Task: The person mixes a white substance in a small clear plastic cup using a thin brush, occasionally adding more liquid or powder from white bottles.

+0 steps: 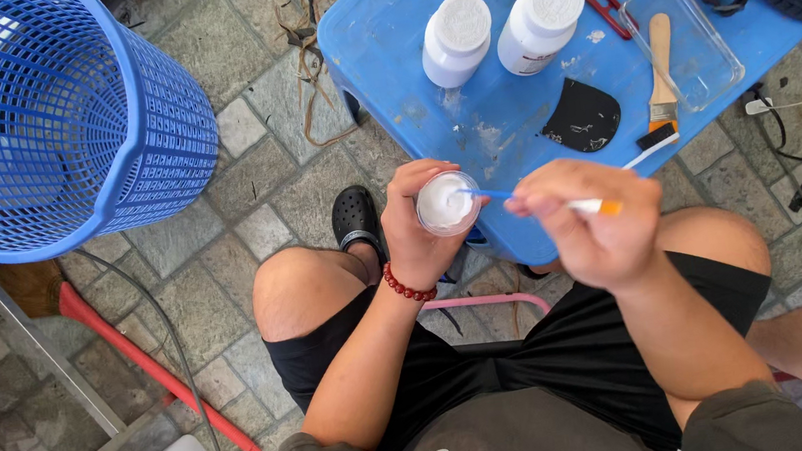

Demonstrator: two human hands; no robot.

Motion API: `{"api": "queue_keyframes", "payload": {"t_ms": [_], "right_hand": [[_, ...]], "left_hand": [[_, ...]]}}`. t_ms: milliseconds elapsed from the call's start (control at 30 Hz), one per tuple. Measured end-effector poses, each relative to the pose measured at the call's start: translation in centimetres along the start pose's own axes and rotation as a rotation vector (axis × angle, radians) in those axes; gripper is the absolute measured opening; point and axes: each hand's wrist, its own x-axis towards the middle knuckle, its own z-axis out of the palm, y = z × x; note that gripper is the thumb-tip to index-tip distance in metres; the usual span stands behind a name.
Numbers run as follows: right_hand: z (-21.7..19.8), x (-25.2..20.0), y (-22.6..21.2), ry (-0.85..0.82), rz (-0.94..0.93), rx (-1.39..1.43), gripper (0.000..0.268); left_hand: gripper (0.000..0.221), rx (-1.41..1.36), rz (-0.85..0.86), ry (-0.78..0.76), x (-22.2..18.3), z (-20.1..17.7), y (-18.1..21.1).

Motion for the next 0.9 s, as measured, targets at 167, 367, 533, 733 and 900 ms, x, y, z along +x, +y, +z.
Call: {"api": "queue_keyframes", "payload": {"t_ms": [167,367,533,733,900], "right_hand": [[0.3,-0.1,0.5,-0.026,0.032,0.112,0.013],[-0.1,-0.5,0.6,-0.037,0.061,0.125,0.015],[0.0,-0.4,0.8,-0.021,0.040,0.089,0.013],[-0.7,0.1,0.1,0.014,0.005,0.010,0.011],[-0.6,0.4,-0.5,-0.120,-0.046,0.004,0.009]], "left_hand": [[0.066,-0.147,-0.066,-0.043,-0.6,1.0,-1.3],[0.068,-0.279,-0.158,-0.113,-1.6,1.2,-1.7],[0.065,-0.262,-0.215,-0.212,-1.1,0.5,-1.3],[0.057,-0.306,-0.153,-0.299,-0.3,-0.1,-1.0],[0.054,-0.293,-0.167,-0.289,-0.3,0.0,-0.9]]}}
